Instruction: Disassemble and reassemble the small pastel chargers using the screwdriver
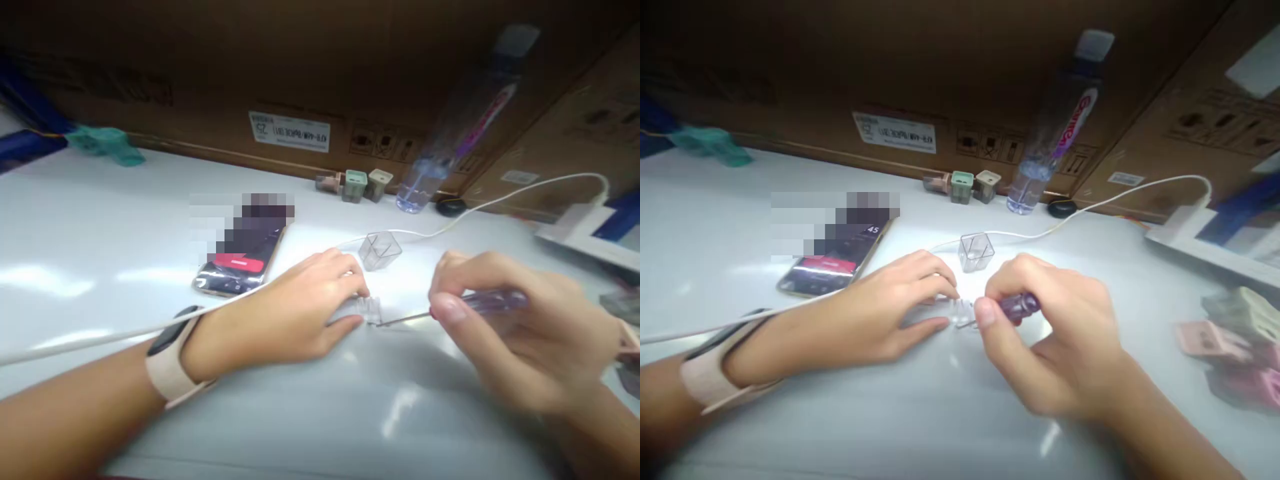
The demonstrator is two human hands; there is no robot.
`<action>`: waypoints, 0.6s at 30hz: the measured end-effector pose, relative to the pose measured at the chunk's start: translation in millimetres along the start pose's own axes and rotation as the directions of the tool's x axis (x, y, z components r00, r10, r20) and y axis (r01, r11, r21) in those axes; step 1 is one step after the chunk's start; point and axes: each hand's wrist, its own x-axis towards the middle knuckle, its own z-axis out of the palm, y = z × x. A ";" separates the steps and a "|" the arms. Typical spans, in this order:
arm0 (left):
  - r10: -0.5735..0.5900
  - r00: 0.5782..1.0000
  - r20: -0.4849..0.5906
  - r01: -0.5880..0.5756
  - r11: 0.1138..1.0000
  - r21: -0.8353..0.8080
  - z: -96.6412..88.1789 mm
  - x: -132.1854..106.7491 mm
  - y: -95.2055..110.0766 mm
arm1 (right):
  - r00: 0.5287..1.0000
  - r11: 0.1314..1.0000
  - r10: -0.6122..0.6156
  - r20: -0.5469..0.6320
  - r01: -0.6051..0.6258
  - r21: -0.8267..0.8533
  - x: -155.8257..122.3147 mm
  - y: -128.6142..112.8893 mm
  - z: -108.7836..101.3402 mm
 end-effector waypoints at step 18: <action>-0.002 1.000 -0.003 0.002 1.000 0.009 -0.5 0.3 1.1 | 0.996 0.974 -0.026 -0.091 0.004 -0.228 -1.8 5.0 2.2</action>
